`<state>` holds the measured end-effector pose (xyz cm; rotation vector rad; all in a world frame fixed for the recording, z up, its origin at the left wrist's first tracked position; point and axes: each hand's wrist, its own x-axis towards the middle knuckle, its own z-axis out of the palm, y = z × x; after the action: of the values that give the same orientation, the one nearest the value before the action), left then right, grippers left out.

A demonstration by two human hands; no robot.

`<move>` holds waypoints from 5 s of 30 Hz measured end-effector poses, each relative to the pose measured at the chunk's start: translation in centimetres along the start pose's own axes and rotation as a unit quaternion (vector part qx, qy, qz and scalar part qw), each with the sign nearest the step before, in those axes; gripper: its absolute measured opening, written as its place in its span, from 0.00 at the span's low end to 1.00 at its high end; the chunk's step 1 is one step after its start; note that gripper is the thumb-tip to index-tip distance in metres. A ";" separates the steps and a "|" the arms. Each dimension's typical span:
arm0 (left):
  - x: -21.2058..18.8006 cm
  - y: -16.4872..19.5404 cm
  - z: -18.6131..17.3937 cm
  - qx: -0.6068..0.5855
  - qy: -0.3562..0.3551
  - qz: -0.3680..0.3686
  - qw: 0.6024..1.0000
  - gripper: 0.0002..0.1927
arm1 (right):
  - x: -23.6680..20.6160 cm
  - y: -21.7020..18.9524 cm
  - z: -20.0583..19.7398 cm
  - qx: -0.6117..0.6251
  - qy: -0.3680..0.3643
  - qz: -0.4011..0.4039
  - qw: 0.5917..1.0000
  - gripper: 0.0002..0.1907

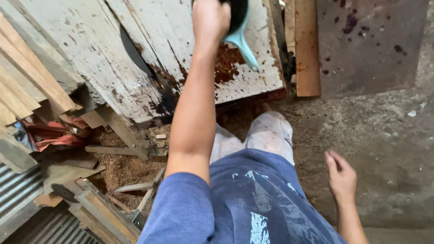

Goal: The person works on a white-painted wooden board laid across a work area, using a small metal blade to saw and clean out a dark groove along the board's edge. They periodically stop to handle and reposition the blade, and at one point reach into a green cup before resuming work on the groove.

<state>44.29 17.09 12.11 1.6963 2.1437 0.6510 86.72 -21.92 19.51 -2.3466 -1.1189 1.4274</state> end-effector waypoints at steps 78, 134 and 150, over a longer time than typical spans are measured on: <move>-60.3 8.1 -30.0 -0.590 -0.144 -0.230 0.760 0.12 | -20.0 -8.7 12.4 0.434 -0.556 0.093 0.703 0.13; -28.4 -6.7 -20.6 -0.476 0.090 -0.294 0.824 0.14 | -0.6 -34.0 24.8 0.267 -0.449 -0.096 0.848 0.10; -19.4 -9.3 -16.3 -0.497 0.133 -0.380 0.769 0.10 | 8.6 -38.0 29.6 0.355 -0.434 0.057 0.826 0.06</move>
<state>32.74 -5.85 20.32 0.1492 1.7967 1.4248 45.25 4.00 17.00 -1.2386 -0.3808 2.5012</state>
